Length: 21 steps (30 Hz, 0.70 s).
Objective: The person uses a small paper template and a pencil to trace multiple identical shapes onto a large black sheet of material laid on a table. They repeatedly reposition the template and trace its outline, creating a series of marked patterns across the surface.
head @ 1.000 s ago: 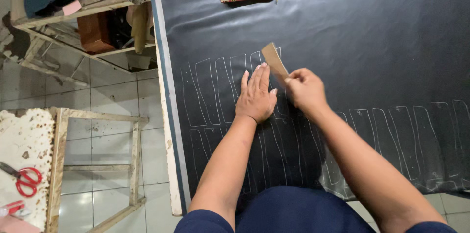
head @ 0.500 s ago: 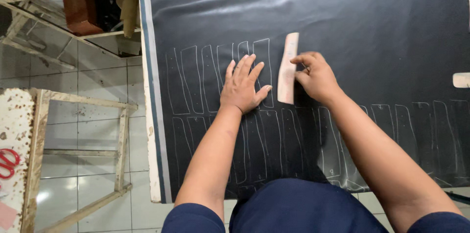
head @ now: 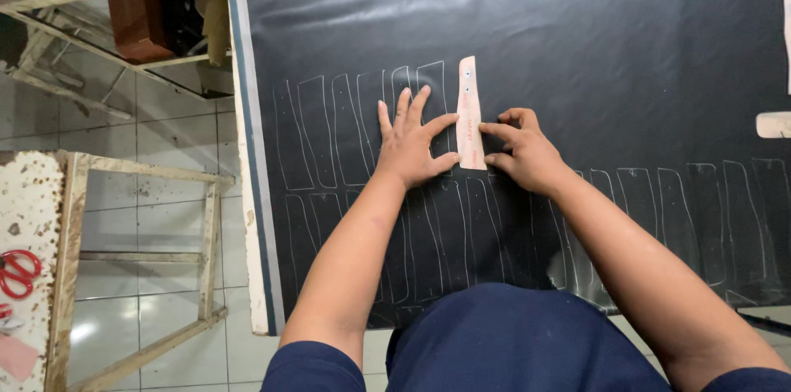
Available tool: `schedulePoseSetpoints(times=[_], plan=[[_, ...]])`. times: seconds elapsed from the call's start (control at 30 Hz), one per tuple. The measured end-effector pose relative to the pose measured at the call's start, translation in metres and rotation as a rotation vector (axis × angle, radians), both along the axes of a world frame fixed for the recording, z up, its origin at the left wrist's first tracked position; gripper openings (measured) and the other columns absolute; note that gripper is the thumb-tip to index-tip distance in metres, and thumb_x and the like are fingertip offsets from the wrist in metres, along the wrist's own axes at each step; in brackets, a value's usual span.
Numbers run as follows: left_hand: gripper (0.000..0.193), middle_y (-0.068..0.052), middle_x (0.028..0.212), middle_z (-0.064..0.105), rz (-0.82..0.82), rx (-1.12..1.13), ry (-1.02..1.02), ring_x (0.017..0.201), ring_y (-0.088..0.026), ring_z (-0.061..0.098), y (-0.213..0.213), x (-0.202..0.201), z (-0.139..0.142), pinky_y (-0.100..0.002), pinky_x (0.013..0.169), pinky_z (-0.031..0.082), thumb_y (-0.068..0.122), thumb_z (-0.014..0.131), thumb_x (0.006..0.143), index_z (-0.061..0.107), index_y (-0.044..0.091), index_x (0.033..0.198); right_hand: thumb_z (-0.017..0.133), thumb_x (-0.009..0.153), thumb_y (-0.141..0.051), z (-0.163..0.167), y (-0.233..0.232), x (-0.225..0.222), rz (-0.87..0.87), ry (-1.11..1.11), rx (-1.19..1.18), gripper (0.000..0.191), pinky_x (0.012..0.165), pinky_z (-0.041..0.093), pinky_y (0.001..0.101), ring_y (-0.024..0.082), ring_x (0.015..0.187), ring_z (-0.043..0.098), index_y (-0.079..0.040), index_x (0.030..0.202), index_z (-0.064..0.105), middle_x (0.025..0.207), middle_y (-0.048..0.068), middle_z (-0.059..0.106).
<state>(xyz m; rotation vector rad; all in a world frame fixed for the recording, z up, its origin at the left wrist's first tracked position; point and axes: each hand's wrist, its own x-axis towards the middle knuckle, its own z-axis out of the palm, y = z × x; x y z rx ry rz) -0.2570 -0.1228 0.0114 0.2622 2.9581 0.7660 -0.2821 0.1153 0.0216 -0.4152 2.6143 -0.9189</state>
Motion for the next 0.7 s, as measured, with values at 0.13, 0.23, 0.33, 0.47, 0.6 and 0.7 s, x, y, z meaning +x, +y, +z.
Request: schedulePoseSetpoints(times=[0.13,0.23,0.33,0.47,0.6,0.7], plan=[[0.067,-0.013,0.166,0.025,0.002,0.036,0.020,0.156,-0.039,0.010,-0.0013,0.0002,-0.0030,-0.065,0.122,-0.006,0.057,0.083,0.068,0.066,0.037,0.130,0.079,0.083,-0.018,0.0002,0.0000,0.0047,-0.002,-0.006,0.014,0.057,0.094,0.056,0.0377,0.025,0.106,0.067,-0.024,0.138,0.065,0.150,0.011,0.039],[0.067,-0.012,0.166,0.027,0.014,0.060,0.028,0.156,-0.037,0.011,-0.0008,0.0007,-0.0048,-0.064,0.123,-0.005,0.056,0.084,0.066,0.067,0.036,0.128,0.081,0.081,-0.020,0.0036,-0.0007,0.0069,-0.017,-0.045,0.012,0.059,0.093,0.057,0.0372,0.025,0.103,0.068,-0.025,0.137,0.064,0.151,0.010,0.039],[0.066,-0.011,0.165,0.028,0.020,0.075,0.052,0.156,-0.037,0.013,-0.0022,0.0011,-0.0056,-0.063,0.124,-0.005,0.055,0.085,0.066,0.068,0.035,0.127,0.083,0.078,-0.019,0.0069,-0.0029,0.0076,-0.009,-0.027,0.026,0.062,0.091,0.057,0.0383,0.027,0.106,0.067,-0.023,0.137,0.064,0.151,0.011,0.038],[0.065,-0.011,0.165,0.029,0.021,0.101,0.077,0.156,-0.036,0.014,-0.0023,0.0017,-0.0060,-0.062,0.124,-0.004,0.055,0.085,0.065,0.070,0.035,0.125,0.082,0.079,-0.019,0.0084,-0.0033,0.0092,-0.006,-0.016,0.012,0.062,0.092,0.057,0.0385,0.028,0.105,0.068,-0.024,0.138,0.063,0.152,0.013,0.038],[0.064,-0.010,0.164,0.030,0.027,0.115,0.080,0.156,-0.036,0.015,-0.0023,0.0023,-0.0068,-0.062,0.124,-0.004,0.054,0.086,0.064,0.072,0.035,0.123,0.083,0.078,-0.019,0.0068,-0.0019,0.0091,0.005,-0.011,0.000,0.062,0.092,0.057,0.0386,0.028,0.105,0.069,-0.025,0.137,0.064,0.152,0.013,0.038],[0.064,-0.010,0.164,0.031,0.029,0.117,0.088,0.156,-0.036,0.015,-0.0026,0.0030,-0.0075,-0.062,0.124,-0.004,0.054,0.086,0.064,0.072,0.034,0.123,0.083,0.078,-0.019,0.0060,-0.0014,0.0076,0.008,-0.017,0.024,0.062,0.093,0.057,0.0390,0.029,0.108,0.067,-0.026,0.137,0.063,0.152,0.013,0.037]])
